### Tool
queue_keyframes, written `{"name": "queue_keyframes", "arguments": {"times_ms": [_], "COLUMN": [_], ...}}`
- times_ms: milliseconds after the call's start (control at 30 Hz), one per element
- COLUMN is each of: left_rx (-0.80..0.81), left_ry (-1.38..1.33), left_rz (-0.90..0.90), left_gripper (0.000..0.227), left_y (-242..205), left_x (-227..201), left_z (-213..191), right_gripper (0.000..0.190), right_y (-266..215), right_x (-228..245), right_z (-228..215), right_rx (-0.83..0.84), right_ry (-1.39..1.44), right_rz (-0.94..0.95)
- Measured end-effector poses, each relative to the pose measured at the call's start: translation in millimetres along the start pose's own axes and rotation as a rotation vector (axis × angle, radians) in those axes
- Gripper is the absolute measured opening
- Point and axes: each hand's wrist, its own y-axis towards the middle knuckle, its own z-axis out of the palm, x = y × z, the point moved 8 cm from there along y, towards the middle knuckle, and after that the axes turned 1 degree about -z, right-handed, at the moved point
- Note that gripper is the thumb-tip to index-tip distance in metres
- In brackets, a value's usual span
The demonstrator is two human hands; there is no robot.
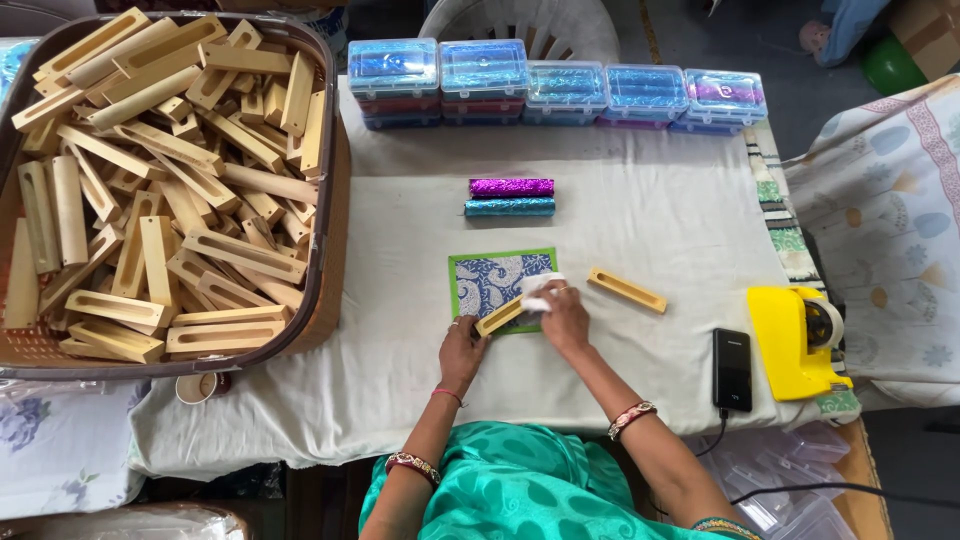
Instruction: Wrapping small wooden pieces with decorative foil and securing them using a cloth and wooden block.
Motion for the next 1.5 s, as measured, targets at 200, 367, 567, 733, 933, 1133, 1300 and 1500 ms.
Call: {"name": "queue_keyframes", "arguments": {"times_ms": [200, 367, 567, 733, 933, 1133, 1300, 1500], "left_rx": [0.046, -0.005, -0.037, 0.044, 0.047, 0.003, 0.015, 0.059], "left_ry": [-0.117, -0.075, -0.078, -0.094, -0.090, -0.066, -0.102, -0.088], "left_rz": [-0.023, 0.016, 0.050, -0.054, -0.068, -0.003, 0.004, -0.022], "left_gripper": [0.041, 0.041, 0.043, 0.037, 0.037, 0.036, 0.035, 0.038], "left_y": [0, 3, 0, -3, -1, 1, 0, -1], "left_x": [7, 20, 5, -1, 2, 13, 3, 1], "left_z": [2, 8, -3, -6, -2, 3, -1, -2], "right_gripper": [0.052, 0.059, 0.058, 0.047, 0.041, 0.032, 0.044, 0.050], "right_y": [-2, -53, -48, -15, -18, -38, -35, -15], "right_x": [6, 80, 75, 21, 40, 86, 75, -8], "right_z": [26, 45, 31, 4, 22, 46, 20, 15], "right_rx": [0.027, 0.009, 0.088, -0.064, 0.005, -0.012, 0.117, -0.125], "right_ry": [-0.001, -0.126, 0.018, -0.104, -0.137, 0.040, 0.135, 0.142], "right_rz": [-0.057, -0.311, -0.364, -0.262, -0.144, -0.164, -0.246, 0.074]}}
